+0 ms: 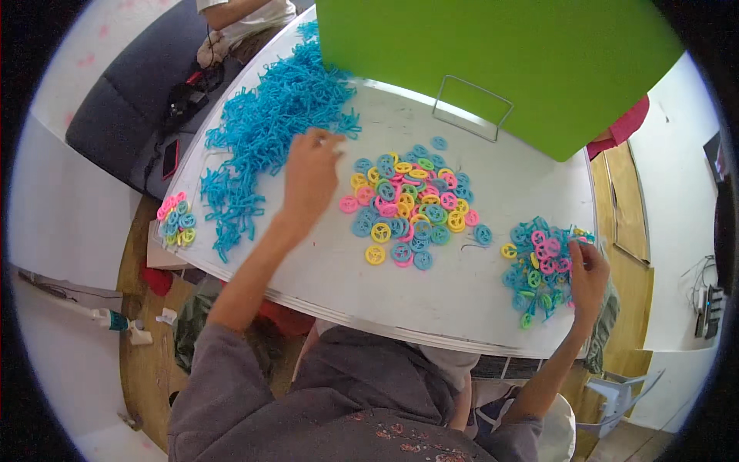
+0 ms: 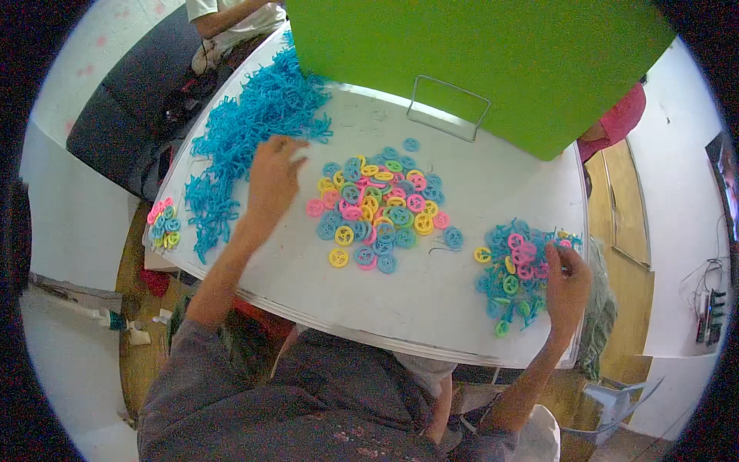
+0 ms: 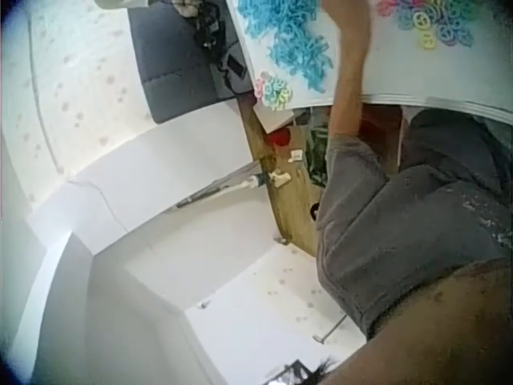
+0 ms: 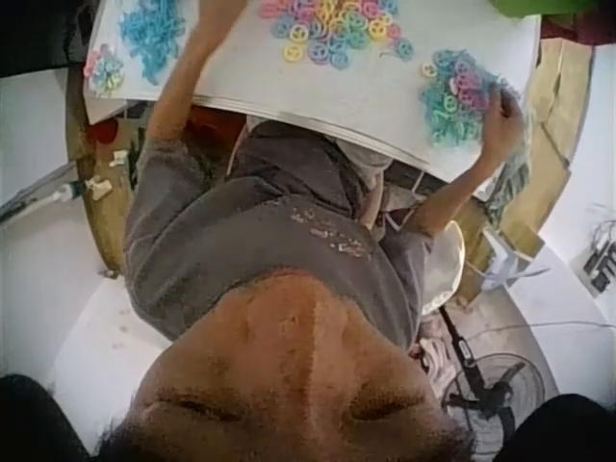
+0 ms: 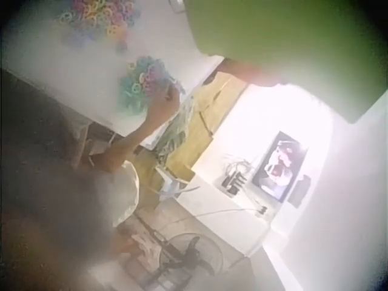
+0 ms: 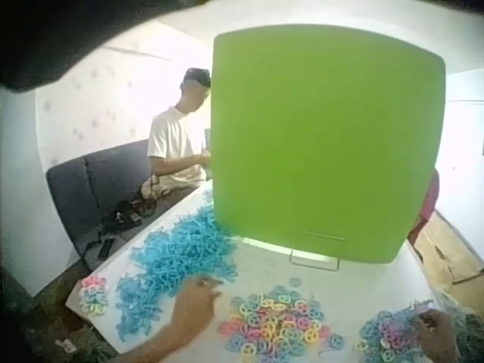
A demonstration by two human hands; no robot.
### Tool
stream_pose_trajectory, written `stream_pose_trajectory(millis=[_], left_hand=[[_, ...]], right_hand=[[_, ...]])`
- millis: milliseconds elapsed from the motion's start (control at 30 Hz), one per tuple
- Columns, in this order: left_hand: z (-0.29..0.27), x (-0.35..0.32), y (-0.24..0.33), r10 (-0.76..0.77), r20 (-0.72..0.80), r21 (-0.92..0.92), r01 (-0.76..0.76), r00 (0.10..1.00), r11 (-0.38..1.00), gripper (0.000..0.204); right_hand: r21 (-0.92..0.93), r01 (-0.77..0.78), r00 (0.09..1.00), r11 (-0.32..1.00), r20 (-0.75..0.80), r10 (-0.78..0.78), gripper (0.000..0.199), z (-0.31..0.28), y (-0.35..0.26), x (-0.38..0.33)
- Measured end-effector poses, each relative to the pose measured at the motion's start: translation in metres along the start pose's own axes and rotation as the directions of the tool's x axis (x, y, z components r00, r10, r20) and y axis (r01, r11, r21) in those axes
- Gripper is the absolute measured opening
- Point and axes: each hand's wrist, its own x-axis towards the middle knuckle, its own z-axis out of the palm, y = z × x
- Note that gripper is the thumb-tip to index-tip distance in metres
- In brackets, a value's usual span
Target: Manually assembling small colorful plastic smiley face buttons onto a central structure.
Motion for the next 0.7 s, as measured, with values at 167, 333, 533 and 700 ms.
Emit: stream_pose_trajectory(millis=[167, 333, 533, 700], left_hand=[[0.038, 0.037, -0.044, 0.252, 0.089, 0.062, -0.257, 0.964, 0.964, 0.024], [0.061, 0.042, -0.056, 0.327, 0.239, 0.111, -0.361, 0.914, 0.926, 0.018], [0.011, 0.045, -0.008, -0.011, 0.154, -0.352, 0.065, 0.988, 0.934, 0.022], [-0.018, 0.019, 0.068, -0.100, 0.512, -0.787, 0.513, 0.853, 0.342, 0.021]], right_hand=[[-0.121, 0.093, 0.985, 0.988, -0.137, -0.109, 0.028, 0.013, 0.024, 0.003], [-0.316, 0.048, 0.981, 0.947, -0.162, -0.104, 0.029, 0.018, 0.016, -0.002], [-0.150, 0.211, 0.896, 0.966, -0.366, -0.252, 0.034, 0.030, -0.037, -0.020], [0.215, 0.615, 0.788, 0.759, -0.139, -0.599, 0.042, 0.086, -0.094, -0.038]])
